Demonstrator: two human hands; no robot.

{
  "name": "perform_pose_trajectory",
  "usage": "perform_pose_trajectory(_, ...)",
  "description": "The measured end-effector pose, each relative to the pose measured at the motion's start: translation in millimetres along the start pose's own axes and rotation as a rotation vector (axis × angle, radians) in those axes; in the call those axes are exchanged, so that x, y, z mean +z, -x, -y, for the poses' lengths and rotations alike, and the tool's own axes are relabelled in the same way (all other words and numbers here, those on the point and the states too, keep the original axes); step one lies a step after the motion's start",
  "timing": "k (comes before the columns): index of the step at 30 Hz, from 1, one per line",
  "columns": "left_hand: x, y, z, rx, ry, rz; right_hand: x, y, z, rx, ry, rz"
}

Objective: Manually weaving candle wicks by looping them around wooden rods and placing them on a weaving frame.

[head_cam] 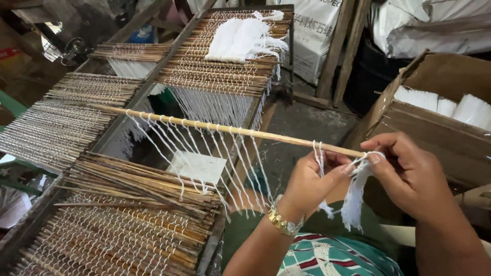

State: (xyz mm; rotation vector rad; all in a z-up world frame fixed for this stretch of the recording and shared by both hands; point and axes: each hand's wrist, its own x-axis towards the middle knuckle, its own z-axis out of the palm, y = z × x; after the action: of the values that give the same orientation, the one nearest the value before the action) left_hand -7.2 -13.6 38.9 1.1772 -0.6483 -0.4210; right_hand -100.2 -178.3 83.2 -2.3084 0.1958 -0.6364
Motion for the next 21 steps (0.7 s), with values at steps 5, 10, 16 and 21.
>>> perform_pose_trajectory(5,-3.9,-0.6,8.1,-0.032,0.192,0.063,1.4,-0.8,1.7,0.064,0.053,0.055)
perform_pose_trajectory(10,-10.2,4.4,1.0,0.109,0.187,-0.112,3.1,1.0,1.6,0.016,0.112,-0.071)
perform_pose_trajectory(16,2.3,9.7,-9.7,-0.071,-0.11,-0.066,5.5,-0.8,-2.0,0.003,0.112,-0.014)
perform_pose_trajectory(21,-16.7,5.2,-7.7,0.074,-0.013,-0.126,-2.6,-4.0,-2.4,-0.007,0.17,-0.002)
